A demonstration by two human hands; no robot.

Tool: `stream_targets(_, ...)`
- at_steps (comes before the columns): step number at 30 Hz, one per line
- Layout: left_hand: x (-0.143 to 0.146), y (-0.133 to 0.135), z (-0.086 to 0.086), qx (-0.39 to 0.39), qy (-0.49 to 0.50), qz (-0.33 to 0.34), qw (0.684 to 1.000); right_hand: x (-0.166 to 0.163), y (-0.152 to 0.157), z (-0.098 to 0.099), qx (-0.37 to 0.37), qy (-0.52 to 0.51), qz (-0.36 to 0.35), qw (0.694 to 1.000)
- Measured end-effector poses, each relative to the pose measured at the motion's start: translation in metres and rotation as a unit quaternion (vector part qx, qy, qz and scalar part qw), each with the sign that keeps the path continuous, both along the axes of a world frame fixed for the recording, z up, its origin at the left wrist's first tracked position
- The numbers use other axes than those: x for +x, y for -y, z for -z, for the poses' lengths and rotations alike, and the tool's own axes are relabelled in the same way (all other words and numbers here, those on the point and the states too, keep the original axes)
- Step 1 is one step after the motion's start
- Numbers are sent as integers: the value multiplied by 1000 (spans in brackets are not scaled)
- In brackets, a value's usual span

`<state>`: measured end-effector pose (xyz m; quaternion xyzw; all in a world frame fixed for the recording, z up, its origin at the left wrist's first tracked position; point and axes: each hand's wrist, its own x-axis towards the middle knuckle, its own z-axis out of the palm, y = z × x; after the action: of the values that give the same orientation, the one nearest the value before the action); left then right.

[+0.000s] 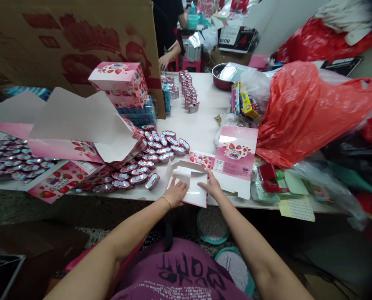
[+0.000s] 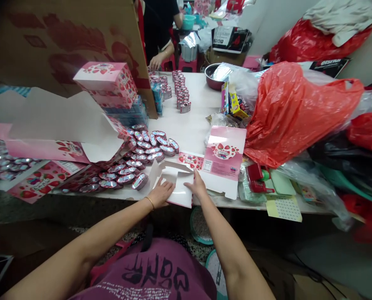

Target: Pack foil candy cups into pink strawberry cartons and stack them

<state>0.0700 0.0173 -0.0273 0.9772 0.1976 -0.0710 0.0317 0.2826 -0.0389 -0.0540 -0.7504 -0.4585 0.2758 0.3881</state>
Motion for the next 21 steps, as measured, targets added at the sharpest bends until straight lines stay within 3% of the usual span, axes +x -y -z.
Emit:
stream_targets(4, -4, 8, 5, -1, 25, -26, 999, -5, -7, 4, -5, 18, 30, 999)
stream_targets(7, -20, 15, -1, 29, 163, -22, 986, 2, -5, 6, 39, -38, 17, 998)
stream_targets(8, -26, 15, -4, 51, 238, -50, 969, 4, -5, 6, 54, -57, 15, 997)
stream_targets(10, -38, 11, -10, 98, 383, -158, 905, 8, -6, 8, 76, -83, 12, 994)
stream_targets(12, -45, 2, -11, 108, 450, -220, 858, 8, -9, 9, 93, -88, 9, 992)
stream_targets(14, -44, -9, -8, 73, 418, -158, 892, 5, -12, 10, 104, -81, 14, 991)
stream_targets(17, -30, -20, 4, 40, 279, -51, 958, 0, -14, 11, 106, -65, 25, 992)
stream_targets(21, -5, -28, 14, 41, 136, -96, 985, -2, -15, 13, 89, -37, 25, 995)
